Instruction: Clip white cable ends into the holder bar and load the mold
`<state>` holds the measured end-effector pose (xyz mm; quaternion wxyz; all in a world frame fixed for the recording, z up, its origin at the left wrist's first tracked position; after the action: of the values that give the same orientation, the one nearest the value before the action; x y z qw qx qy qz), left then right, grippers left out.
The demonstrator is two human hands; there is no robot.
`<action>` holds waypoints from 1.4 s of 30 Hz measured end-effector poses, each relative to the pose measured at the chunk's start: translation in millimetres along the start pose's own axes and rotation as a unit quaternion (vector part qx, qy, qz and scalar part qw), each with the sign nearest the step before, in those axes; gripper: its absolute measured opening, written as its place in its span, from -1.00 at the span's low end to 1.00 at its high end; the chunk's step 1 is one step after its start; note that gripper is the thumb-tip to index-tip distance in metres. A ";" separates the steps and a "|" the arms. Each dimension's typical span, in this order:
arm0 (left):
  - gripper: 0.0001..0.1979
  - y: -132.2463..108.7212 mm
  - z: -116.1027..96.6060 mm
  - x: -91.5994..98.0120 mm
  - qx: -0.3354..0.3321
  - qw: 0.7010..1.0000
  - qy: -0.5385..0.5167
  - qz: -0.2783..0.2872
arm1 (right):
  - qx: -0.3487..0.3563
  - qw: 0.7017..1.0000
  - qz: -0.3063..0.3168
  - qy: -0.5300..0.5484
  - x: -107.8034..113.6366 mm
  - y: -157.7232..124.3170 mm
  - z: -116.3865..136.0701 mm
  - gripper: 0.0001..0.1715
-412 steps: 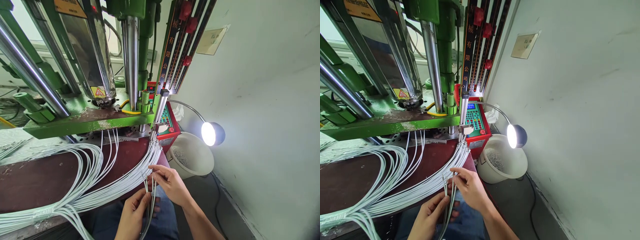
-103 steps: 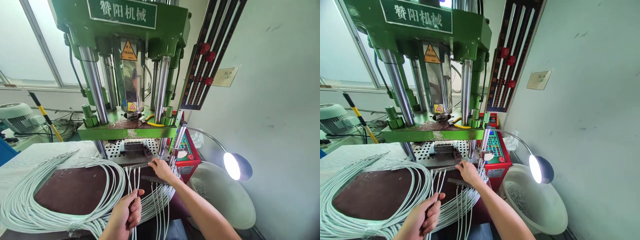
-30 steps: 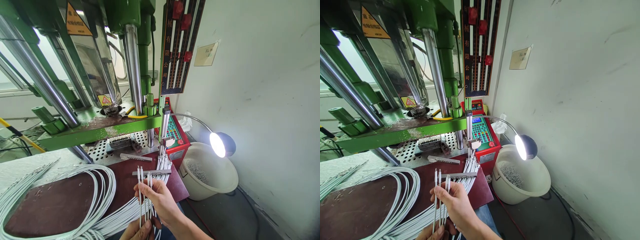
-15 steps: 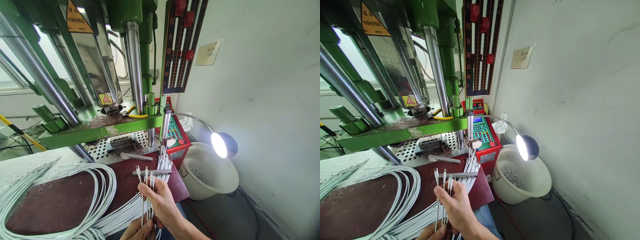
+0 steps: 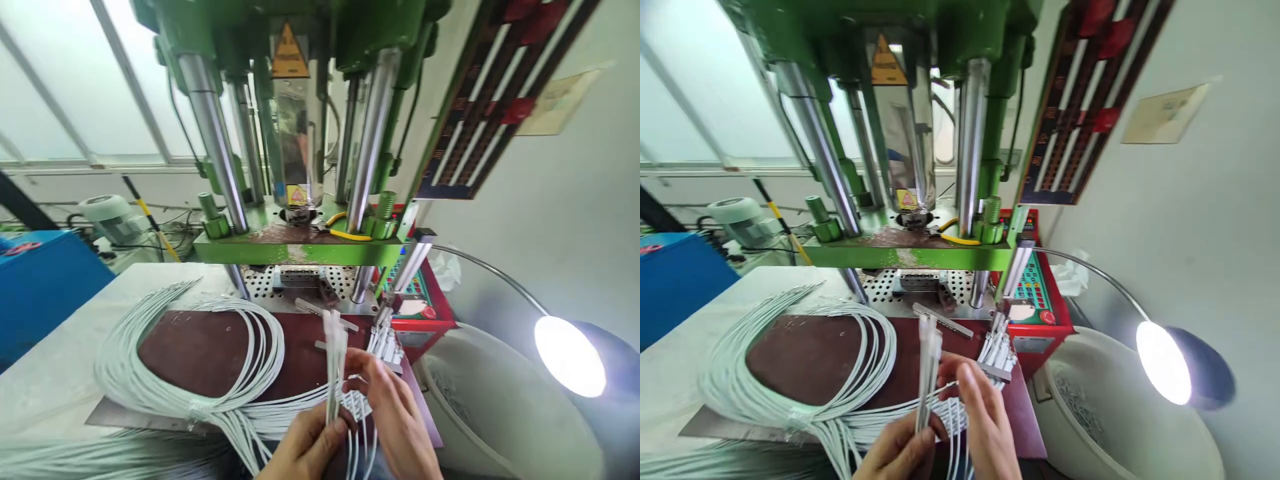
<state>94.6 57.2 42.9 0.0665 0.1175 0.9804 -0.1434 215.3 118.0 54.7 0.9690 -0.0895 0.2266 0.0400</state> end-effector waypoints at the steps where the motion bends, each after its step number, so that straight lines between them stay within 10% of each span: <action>1: -0.52 1.4 -10.2 10.8 -0.043 0.997 0.006 -0.067 | 0.020 1.000 0.017 -0.001 3.6 2.8 4.0 -0.44; 4: -0.63 -0.6 -51.2 63.3 -0.203 0.924 0.051 -0.321 | 0.023 0.999 0.035 -0.022 13.6 10.5 10.3 -0.44; 8: -0.75 -6.8 -91.7 157.2 -0.222 0.711 0.255 -0.616 | 0.009 0.998 0.029 -0.058 21.7 14.2 14.4 -0.47; 11: -0.65 13.2 -84.1 225.7 0.098 0.675 0.457 -0.571 | 0.037 0.995 0.017 -0.095 25.9 17.3 22.2 -0.46; 15: -0.59 27.5 -60.4 259.1 0.210 0.725 0.500 -0.425 | 0.098 0.969 0.024 -0.225 28.0 29.0 36.9 -0.50; 20: -0.53 18.5 -62.0 209.2 0.140 0.681 0.586 -0.416 | 0.157 0.840 0.089 -0.512 25.3 54.7 37.4 -0.72; 22: -0.56 14.4 -52.3 166.4 0.092 0.772 0.532 -0.335 | 0.157 0.783 0.131 -0.588 24.1 63.2 27.8 -0.76; 24: -0.56 11.7 -31.0 110.6 0.055 0.892 0.427 -0.141 | 0.145 0.738 0.173 -0.636 22.7 67.8 15.8 -0.75; 26: -0.53 6.3 -6.1 59.6 0.071 0.930 0.362 -0.006 | 0.140 0.706 0.193 -0.667 21.4 68.7 6.6 -0.70; 31: -0.60 18.6 50.7 -20.3 0.169 0.980 0.063 0.084 | 0.154 0.691 0.199 -0.678 21.4 63.5 -1.8 -0.63; 36: -0.42 35.4 87.6 -45.9 0.228 0.964 -0.095 0.103 | 0.193 0.712 0.171 -0.653 27.8 61.1 -6.9 -0.64; 42: -0.44 41.3 88.6 -21.4 0.193 0.967 -0.128 0.110 | 0.262 0.729 0.181 -0.607 14.4 64.3 9.6 -0.61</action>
<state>134.0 64.8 -48.7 0.1832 0.2159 0.8986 -0.3351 224.7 183.5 46.7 0.8597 0.2535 -0.3961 0.1996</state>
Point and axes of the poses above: each hand's wrist, its own y-axis towards the middle knuckle, its own x-axis out of the back of the hand, z = x × y, the point moved 4 cm from there along y, towards the middle knuckle, and after that the axes turned 9 degrees about y, right-handed, at the moved point
